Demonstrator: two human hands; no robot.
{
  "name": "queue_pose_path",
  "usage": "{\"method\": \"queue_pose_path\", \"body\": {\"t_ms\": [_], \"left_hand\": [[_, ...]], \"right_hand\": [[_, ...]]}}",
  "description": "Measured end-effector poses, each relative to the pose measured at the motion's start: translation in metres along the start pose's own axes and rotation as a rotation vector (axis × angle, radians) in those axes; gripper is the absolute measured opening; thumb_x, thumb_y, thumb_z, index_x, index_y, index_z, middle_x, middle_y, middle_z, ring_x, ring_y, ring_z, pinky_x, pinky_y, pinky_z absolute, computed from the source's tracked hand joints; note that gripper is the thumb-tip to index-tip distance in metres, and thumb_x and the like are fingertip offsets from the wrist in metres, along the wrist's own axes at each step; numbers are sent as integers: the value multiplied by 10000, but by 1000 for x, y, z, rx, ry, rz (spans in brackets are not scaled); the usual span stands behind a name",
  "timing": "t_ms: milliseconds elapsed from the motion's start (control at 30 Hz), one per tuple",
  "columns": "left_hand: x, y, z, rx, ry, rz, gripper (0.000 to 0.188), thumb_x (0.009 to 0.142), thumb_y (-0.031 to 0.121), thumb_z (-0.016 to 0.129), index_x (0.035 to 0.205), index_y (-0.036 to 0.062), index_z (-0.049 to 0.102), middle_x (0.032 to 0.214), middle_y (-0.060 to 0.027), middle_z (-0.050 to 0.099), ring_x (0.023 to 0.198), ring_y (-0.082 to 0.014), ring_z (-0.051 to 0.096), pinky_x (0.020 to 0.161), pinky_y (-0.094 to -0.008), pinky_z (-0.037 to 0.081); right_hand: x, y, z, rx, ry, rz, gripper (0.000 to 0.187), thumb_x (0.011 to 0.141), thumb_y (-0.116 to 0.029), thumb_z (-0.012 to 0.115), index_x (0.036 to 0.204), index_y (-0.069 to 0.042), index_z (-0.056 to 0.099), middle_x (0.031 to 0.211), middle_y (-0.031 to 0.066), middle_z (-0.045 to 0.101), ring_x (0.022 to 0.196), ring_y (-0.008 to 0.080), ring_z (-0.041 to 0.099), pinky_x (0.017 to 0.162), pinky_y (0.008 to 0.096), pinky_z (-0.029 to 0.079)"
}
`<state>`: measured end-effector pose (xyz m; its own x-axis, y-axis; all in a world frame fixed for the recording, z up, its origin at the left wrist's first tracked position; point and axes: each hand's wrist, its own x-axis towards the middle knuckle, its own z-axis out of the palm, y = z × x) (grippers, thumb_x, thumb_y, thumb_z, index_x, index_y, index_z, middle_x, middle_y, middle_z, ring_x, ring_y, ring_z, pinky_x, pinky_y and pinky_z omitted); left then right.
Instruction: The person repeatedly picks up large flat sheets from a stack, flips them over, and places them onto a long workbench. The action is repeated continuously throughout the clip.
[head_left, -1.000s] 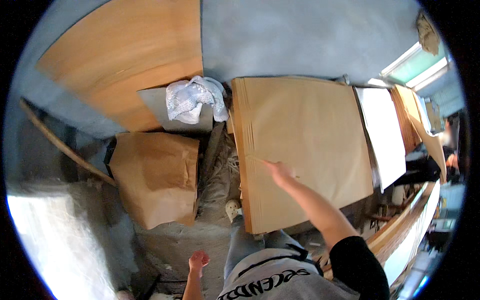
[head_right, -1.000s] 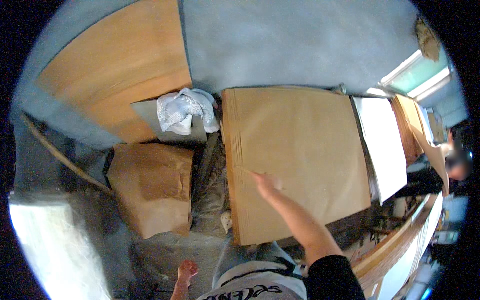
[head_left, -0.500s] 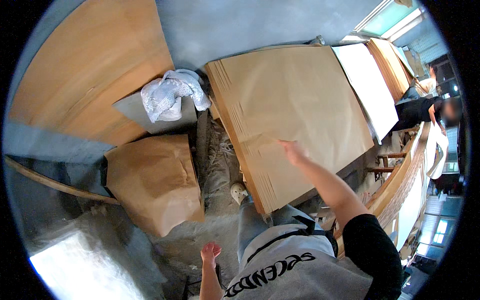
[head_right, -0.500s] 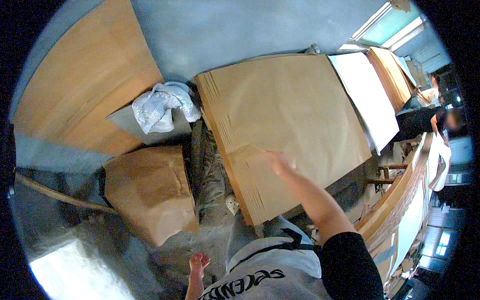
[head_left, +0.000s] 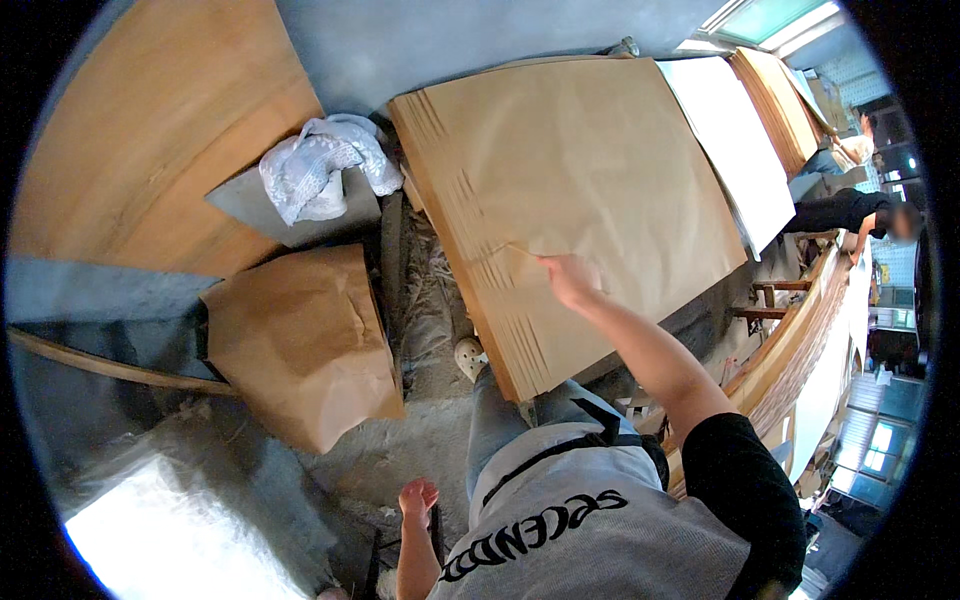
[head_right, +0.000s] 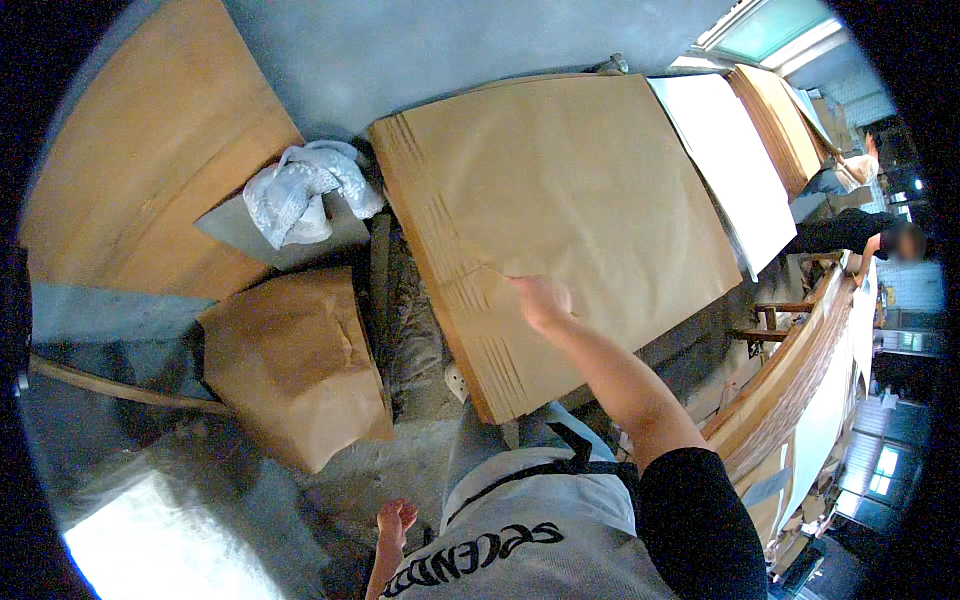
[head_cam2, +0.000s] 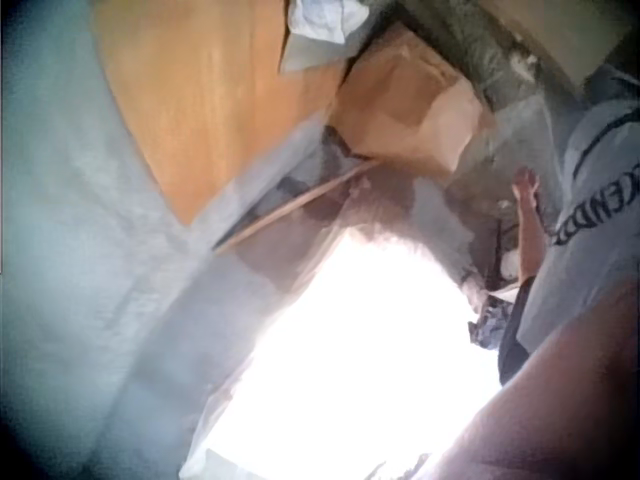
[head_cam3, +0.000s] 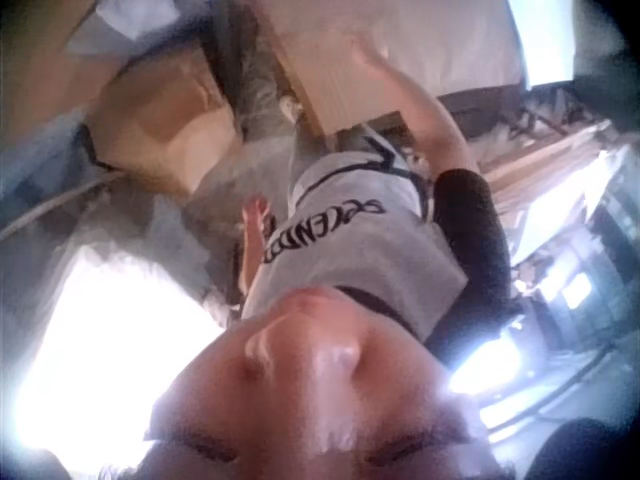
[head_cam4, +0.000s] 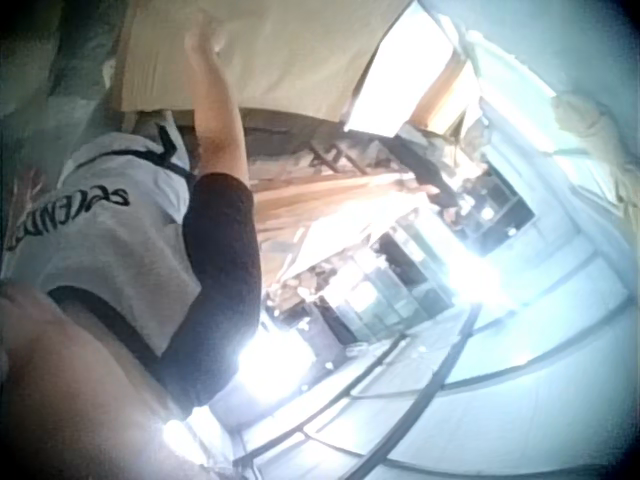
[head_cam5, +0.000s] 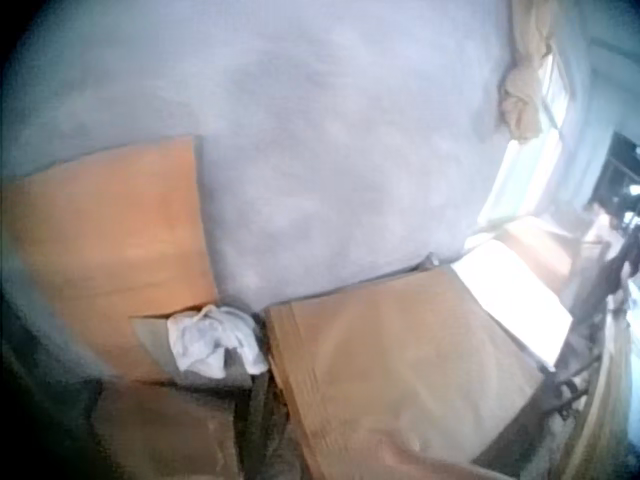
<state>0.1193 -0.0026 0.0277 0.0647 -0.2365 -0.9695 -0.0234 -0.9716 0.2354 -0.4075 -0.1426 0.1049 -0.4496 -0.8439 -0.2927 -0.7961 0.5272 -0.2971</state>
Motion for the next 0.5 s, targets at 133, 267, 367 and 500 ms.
{"method": "queue_pose_path", "body": {"t_ms": [133,267,367,500], "left_hand": [[3,-4,9,33,16,3,146,817,160,515,913,50,531,762,-99,608,613,-215,602,536,-322,512],[-12,-7,23,2,33,40,122,811,149,515,871,47,541,731,-106,604,601,-218,601,526,-322,513],[1,-30,4,-107,-124,-12,125,813,163,519,841,44,545,729,-111,602,603,-215,600,529,-323,514],[-14,-36,32,-13,-20,64,134,807,171,526,848,46,552,744,-99,601,605,-201,596,534,-308,511]], "right_hand": [[-5,-53,-13,-43,-109,-12,365,772,-105,439,1076,-266,562,747,104,605,628,272,579,544,399,455],[-2,-5,-9,-28,-44,-5,369,767,-108,442,1077,-270,560,804,98,609,693,274,589,571,399,463],[-1,4,-20,-66,-68,43,378,760,-110,448,1083,-276,554,825,99,610,702,275,591,572,402,464],[-2,-34,-22,-99,-153,-26,383,756,-105,451,1081,-279,557,800,102,612,686,273,593,559,401,463]]}}
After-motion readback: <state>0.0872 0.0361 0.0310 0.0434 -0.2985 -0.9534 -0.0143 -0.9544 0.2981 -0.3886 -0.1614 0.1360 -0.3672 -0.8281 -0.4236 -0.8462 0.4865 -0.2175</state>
